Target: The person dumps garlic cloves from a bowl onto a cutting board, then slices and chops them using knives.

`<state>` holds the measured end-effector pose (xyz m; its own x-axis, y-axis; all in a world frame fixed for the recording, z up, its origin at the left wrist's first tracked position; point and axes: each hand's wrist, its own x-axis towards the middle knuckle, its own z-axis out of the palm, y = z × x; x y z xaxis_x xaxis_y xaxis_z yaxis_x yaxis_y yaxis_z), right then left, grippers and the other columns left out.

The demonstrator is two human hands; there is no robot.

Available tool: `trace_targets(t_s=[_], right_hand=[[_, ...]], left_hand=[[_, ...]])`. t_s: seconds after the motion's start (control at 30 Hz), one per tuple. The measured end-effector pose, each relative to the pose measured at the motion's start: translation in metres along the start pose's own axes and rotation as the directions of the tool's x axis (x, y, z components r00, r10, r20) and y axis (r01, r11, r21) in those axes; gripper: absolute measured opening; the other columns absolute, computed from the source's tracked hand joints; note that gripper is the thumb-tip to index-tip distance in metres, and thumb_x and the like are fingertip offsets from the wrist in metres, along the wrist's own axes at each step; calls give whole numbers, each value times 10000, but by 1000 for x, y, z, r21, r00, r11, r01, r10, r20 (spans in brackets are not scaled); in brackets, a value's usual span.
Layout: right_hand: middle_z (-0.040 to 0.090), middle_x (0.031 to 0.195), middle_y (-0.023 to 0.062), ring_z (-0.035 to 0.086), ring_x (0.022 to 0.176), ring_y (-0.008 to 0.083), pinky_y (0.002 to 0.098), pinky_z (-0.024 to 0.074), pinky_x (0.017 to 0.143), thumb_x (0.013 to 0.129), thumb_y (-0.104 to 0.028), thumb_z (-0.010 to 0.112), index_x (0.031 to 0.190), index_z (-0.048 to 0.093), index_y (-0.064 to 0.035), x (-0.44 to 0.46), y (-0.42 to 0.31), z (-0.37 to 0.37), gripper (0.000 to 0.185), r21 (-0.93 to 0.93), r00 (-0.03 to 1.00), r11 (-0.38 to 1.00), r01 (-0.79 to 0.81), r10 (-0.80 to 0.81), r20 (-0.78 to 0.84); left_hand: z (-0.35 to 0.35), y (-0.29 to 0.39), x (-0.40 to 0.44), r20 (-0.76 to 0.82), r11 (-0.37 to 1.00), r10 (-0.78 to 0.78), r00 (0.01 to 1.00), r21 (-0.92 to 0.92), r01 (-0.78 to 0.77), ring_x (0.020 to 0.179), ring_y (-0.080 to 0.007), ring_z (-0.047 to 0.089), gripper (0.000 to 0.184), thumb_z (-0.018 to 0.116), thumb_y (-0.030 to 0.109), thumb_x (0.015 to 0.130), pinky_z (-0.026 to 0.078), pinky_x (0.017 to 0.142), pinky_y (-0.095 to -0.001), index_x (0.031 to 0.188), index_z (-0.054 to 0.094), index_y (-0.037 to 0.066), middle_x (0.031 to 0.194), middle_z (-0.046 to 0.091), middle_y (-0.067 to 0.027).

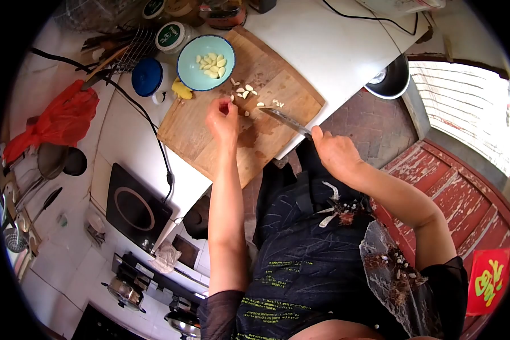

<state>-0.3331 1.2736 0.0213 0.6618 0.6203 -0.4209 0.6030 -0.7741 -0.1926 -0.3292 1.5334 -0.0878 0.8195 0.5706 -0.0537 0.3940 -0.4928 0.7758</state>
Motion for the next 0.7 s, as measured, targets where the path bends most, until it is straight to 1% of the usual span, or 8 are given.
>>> trace_targets(t_s=[0.2,0.3,0.37,0.5,0.57,0.6,0.67,0.7], right_hand=[[602,692,153,649,570,272,348,522,462,808,-35,552,976,461,10,0,1,-2,196,-4,1000,1000,18,-18,3],[602,688,149,648,570,274,350,520,461,809,-34,550,979,464,11,0,1,-2,195,-11,1000,1000,19,-19,10],[601,684,147,647,568,273,349,517,456,811,-33,548,981,467,14,1,1,-1,194,-14,1000,1000,26,-26,1],[602,688,151,647,574,286,362,521,469,813,-34,545,984,468,16,0,2,-2,194,3,1000,1000,25,-25,-10],[603,692,156,646,582,304,380,525,488,807,-31,542,991,469,16,1,5,-1,203,17,1000,1000,22,-22,-8],[603,692,156,646,582,304,380,525,488,807,-31,542,991,469,16,0,6,0,203,18,1000,1000,21,-21,-8],[606,703,163,647,596,320,398,529,506,787,-20,549,986,461,13,-1,12,2,220,94,1000,995,27,-26,-11],[606,703,163,647,596,320,398,529,506,787,-20,549,986,461,13,-2,14,3,220,94,1000,995,29,-28,-10]], left_hand=[[-4,6,-13,-25,987,-49,999,-153,44,701,-238,611,82,659,32,770,502,664,-337,850,654,14,825,606,-116],[-1,15,-4,-131,992,116,984,72,-107,702,-247,614,96,653,28,770,506,657,-343,864,651,11,835,616,-120],[2,7,7,12,944,249,968,218,-246,711,-224,620,173,673,58,785,502,700,-321,955,666,28,836,643,-122],[-2,12,5,72,993,50,996,101,-57,713,-210,598,185,664,40,799,506,728,-323,980,656,5,832,622,-91],[-9,17,-4,260,723,-399,879,-501,476,759,-151,609,196,646,40,848,514,748,-283,1039,652,-6,864,631,-54],[-12,18,-9,261,723,-400,879,-499,477,759,-151,609,196,646,40,848,514,748,-283,1039,652,-6,864,631,-54],[-14,21,-21,526,140,-376,763,-781,608,786,-114,613,206,627,31,879,525,738,-243,1081,638,-10,890,634,-37],[-12,26,-26,525,140,-378,763,-782,607,786,-114,613,206,627,31,879,525,738,-243,1081,638,-10,890,634,-37]])
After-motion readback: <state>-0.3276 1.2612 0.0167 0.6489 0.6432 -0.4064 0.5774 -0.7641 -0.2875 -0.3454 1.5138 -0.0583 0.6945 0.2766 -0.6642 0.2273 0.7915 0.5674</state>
